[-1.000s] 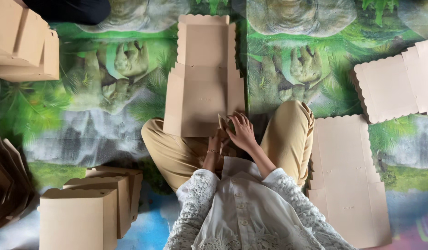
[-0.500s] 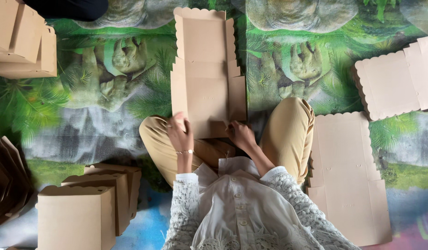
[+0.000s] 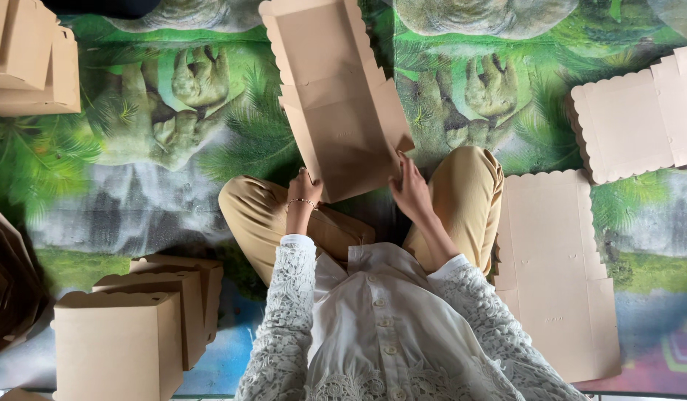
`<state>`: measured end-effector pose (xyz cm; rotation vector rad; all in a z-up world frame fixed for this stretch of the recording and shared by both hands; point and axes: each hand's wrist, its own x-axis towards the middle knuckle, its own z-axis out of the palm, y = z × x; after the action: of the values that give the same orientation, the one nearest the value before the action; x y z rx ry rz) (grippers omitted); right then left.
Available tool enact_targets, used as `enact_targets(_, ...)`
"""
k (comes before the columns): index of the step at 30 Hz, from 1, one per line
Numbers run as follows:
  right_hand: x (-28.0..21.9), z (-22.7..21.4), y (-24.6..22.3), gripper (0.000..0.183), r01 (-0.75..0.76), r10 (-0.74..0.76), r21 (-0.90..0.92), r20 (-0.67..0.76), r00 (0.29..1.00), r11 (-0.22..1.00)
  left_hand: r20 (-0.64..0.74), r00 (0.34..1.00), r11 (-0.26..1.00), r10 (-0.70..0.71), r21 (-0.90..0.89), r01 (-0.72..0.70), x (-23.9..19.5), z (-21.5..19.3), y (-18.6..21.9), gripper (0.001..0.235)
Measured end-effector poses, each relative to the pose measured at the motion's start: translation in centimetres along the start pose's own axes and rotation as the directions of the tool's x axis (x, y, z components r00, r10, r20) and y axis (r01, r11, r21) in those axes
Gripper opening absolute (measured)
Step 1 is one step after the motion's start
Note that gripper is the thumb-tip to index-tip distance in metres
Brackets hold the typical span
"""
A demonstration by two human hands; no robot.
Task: The person sits on the floor and assembles a flat cardboard box by folding and interlocking its flaps. They manipulate the sides and bottom to form a rectangular container, completing the assembly without using any tools.
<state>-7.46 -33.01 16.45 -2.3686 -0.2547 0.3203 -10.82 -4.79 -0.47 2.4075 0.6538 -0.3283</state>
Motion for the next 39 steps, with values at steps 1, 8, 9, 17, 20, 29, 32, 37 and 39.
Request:
enact_targets(1,-0.1,0.5,0.0,0.061,-0.002,0.002,-0.003,-0.001,1.000,1.000,0.002,1.000,1.000,0.001,-0.002,-0.001,-2.0,-1.9,1.8,0.034)
enact_targets(8,0.3,3.0,0.3,0.103,0.404,-0.376,-0.585,0.176,0.910,0.703,0.038,0.996,0.963,-0.076,-0.255,0.083,-1.8,-0.6,0.9,0.041)
enact_targets(9,0.9,3.9,1.4,0.098,0.484,-0.463,-0.667,0.228,0.857,0.567,0.032,0.998,0.967,-0.062,-0.245,0.068,1.5,2.6,-1.9,0.043)
enact_targets(17,4.9,5.3,2.7,0.032,0.581,-0.530,-0.552,0.272,0.803,0.598,0.085,0.981,0.960,-0.177,-0.207,0.191,-5.6,-7.4,7.3,0.061)
enact_targets(20,5.9,4.2,1.5,0.030,0.568,-0.462,-0.532,0.331,0.822,0.629,0.020,0.983,0.944,-0.182,-0.275,0.181,-0.9,-2.2,2.1,0.055)
enact_targets(29,7.7,2.0,1.0,0.030,0.498,-0.324,-0.337,0.458,0.828,0.799,0.219,0.952,0.558,-0.215,-0.772,0.304,2.8,0.8,-2.9,0.053)
enact_targets(32,6.7,1.2,0.1,0.036,0.408,-0.223,-0.297,0.501,0.836,0.863,0.059,0.980,0.706,-0.189,-0.685,0.177,3.6,3.5,-4.8,0.036)
enact_targets(37,6.4,0.8,-2.5,0.058,0.214,-0.028,-0.206,0.654,0.756,0.955,-0.018,0.989,0.745,-0.149,-0.659,0.101,3.6,4.0,-4.8,0.032)
enact_targets(39,6.6,3.4,-3.2,0.053,0.179,-0.057,-0.187,0.522,0.851,0.966,-0.106,0.982,0.773,-0.156,-0.632,0.055,4.6,5.3,-5.6,0.027)
